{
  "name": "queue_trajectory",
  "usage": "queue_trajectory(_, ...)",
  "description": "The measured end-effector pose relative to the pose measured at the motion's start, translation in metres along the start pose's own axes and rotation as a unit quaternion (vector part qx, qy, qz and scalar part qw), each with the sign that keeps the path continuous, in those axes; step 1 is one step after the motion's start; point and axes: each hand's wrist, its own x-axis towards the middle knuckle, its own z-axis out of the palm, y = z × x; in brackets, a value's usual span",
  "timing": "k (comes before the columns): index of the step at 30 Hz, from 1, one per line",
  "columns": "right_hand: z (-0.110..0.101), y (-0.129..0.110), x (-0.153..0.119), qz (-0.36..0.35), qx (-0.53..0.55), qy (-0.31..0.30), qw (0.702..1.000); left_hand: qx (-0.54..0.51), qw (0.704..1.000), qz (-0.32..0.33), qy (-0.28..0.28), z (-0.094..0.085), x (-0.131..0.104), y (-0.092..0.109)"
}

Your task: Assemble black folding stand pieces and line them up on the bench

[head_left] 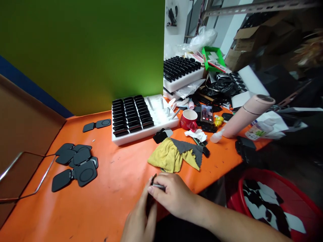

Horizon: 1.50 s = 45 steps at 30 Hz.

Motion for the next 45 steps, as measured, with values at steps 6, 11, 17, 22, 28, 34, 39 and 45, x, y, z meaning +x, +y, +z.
queue_trajectory(6, 0.004, 0.003, 0.001, 0.065, 0.234, -0.041, 0.969, -0.094, 0.994, -0.008, 0.050, -0.001, 0.010, 0.002)
queue_trajectory(11, 0.001, 0.005, 0.000, 0.119, 0.186, -0.054, 0.974, 0.035, 0.990, 0.124, 0.053, -0.013, 0.005, 0.000)
queue_trajectory(17, 0.004, 0.001, -0.008, 0.117, 0.197, -0.126, 0.965, 0.253, 0.913, 0.319, 0.003, -0.024, 0.002, 0.001)
queue_trajectory(22, 0.004, -0.005, -0.005, 0.095, 0.195, -0.094, 0.972, 0.153, 0.961, 0.203, 0.105, -0.020, 0.002, 0.012)
queue_trajectory(28, 0.013, -0.004, -0.004, 0.149, 0.357, -0.107, 0.916, -0.086, 0.991, 0.005, 0.098, -0.017, 0.005, 0.023)
queue_trajectory(34, 0.013, -0.004, -0.003, 0.196, 0.417, -0.073, 0.885, 0.126, 0.971, 0.174, 0.103, -0.024, 0.002, 0.017)
queue_trajectory(39, -0.003, -0.006, 0.001, 0.127, 0.226, -0.085, 0.962, 0.363, 0.838, 0.402, 0.074, -0.033, 0.003, 0.014)
queue_trajectory(45, -0.002, -0.003, 0.002, 0.219, 0.361, -0.101, 0.901, 0.427, 0.768, 0.469, 0.088, -0.034, 0.002, 0.008)
